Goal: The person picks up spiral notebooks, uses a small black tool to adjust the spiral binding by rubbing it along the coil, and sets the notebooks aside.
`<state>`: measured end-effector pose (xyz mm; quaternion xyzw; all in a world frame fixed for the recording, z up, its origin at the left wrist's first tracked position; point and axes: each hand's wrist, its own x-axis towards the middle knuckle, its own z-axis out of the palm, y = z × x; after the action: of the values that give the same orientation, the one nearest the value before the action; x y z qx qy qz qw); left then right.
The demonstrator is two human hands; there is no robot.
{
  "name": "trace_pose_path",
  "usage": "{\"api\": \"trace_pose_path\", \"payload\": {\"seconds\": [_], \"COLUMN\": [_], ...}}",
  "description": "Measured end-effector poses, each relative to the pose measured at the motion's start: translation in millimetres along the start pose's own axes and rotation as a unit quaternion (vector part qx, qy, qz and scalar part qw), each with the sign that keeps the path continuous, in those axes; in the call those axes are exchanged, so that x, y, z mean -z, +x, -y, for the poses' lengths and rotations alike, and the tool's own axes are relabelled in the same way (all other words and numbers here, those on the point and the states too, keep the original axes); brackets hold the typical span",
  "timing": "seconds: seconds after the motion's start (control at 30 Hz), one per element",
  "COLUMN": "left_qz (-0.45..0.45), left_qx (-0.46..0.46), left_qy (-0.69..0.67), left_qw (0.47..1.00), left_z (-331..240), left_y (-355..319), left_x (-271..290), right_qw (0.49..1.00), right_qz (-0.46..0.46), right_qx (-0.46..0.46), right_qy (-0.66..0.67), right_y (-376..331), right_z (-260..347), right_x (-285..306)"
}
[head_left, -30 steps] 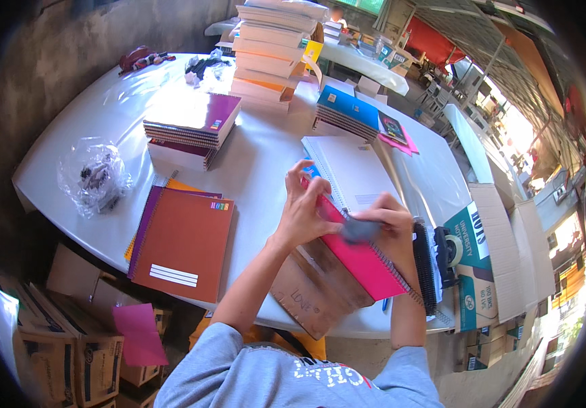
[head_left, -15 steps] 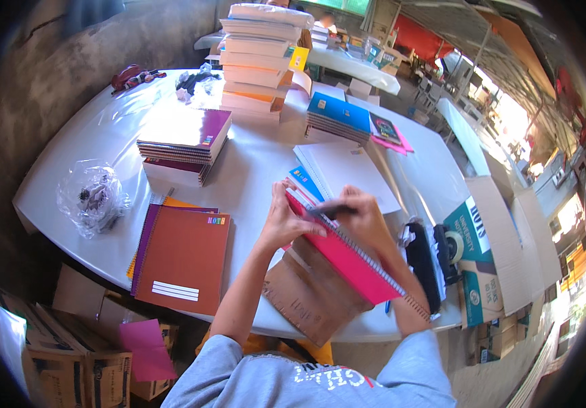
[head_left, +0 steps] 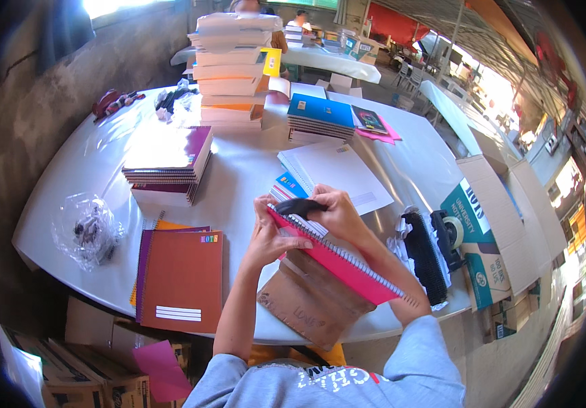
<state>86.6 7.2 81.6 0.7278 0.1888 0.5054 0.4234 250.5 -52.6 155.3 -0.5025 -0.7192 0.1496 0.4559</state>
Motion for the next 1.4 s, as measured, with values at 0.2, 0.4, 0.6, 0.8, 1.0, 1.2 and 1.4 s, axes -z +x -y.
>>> {"api": "trace_pose_path", "payload": {"seconds": [0.2, 0.4, 0.6, 0.8, 1.0, 1.2, 1.4], "left_qz": [-0.03, -0.041, -0.142, -0.196, -0.137, -0.198, -0.13], "left_qx": [-0.037, 0.045, 0.09, -0.234, -0.264, 0.041, 0.165], "left_qy": [0.027, -0.27, -0.303, -0.234, -0.395, -0.357, -0.439], "left_qw": [0.998, 0.961, 0.938, 0.923, 0.869, 0.912, 0.874], "left_z": [-10.4, -5.9, -50.9, -135.0, -151.5, -123.4, -87.4], "left_y": [0.7, 1.4, 13.6, 69.4, 85.5, 51.3, 24.8], "left_x": [-2.9, -10.5, -23.4, -5.6, -39.5, -8.7, 6.0], "right_qw": [0.893, 0.856, 0.931, 0.898, 0.736, 0.861, 0.949], "right_qz": [-0.211, 0.031, 0.091, 0.164, 0.054, -0.269, -0.268], "right_qx": [-0.045, -0.223, -0.256, -0.238, -0.298, -0.159, -0.076], "right_qy": [-0.395, -0.466, 0.242, 0.331, 0.605, 0.402, 0.147], "right_y": [20.7, -20.3, -55.6, -67.1, -78.6, -90.6, -101.7], "right_z": [-58.1, -110.8, -11.0, 36.9, 14.5, 34.3, 71.4], "right_x": [45.1, 42.7, 40.4, 33.8, 33.9, 54.2, 65.8]}}
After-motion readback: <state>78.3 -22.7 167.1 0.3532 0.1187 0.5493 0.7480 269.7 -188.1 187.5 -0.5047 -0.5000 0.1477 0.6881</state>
